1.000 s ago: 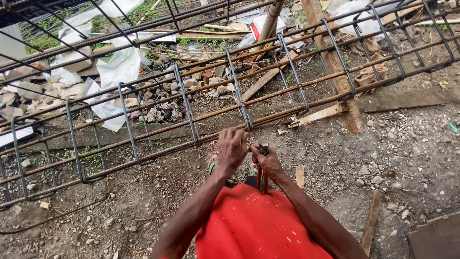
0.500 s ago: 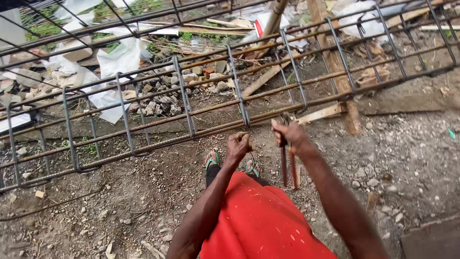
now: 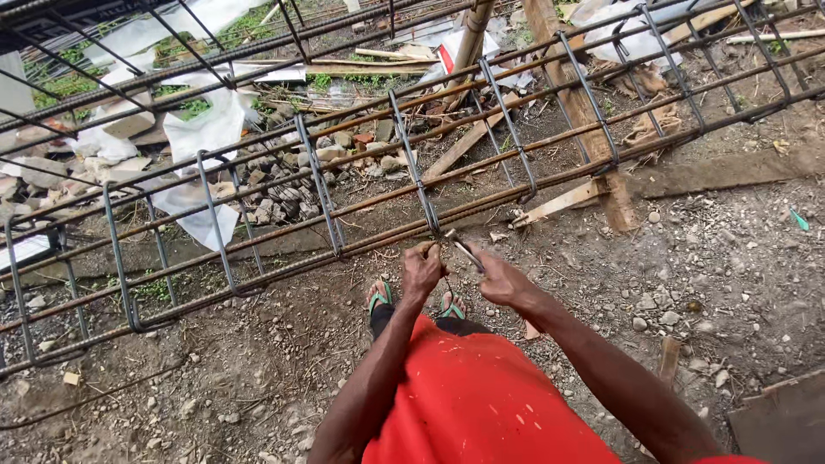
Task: The person uses pliers to twist and secure wire ties around the intersections of a rebar grid. They repeatedly wrap the wire and tighten it to fasten the steel bars together.
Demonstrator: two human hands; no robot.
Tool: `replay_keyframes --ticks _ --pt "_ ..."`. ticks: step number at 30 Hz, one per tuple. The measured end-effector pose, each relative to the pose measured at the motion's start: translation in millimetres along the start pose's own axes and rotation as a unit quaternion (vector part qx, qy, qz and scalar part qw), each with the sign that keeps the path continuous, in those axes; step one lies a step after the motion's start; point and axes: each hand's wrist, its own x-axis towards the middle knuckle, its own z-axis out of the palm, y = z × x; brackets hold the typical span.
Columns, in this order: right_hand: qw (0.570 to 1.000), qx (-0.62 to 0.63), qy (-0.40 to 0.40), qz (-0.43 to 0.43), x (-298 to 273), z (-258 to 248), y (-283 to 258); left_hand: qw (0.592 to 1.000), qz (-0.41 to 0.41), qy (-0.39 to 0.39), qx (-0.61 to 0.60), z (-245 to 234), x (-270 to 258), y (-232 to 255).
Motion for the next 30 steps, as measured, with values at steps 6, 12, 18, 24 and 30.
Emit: replay_keyframes --ticks 6,12,18,24,30 --pt "0.982 -0.184 0.040 0.015 -4.2 -0.2 -3.2 0.992 0.069 0.035 0.100 6.9 -0.9 -12.7" --pt "0.941 -0.336 0.021 0.024 -3.1 -6.7 -57.7 0.999 -0.030 0.031 0.032 10.7 -9.3 5.0" --pt "0.994 0.096 0.050 0.013 -4.2 10.8 -6.1 0.999 -0.009 0.017 -0.041 14.6 6.4 -22.3" --pt "0.911 0.378 -0.086 0.143 -8.9 -1.6 -46.5 0.921 -0.149 -0.065 -0.353 13.8 -0.1 -28.6" --pt "0.721 0.639 -0.202 0.177 36.0 40.7 64.7 0.809 -0.119 -0.227 -0.529 33.9 -3.1 1.8"
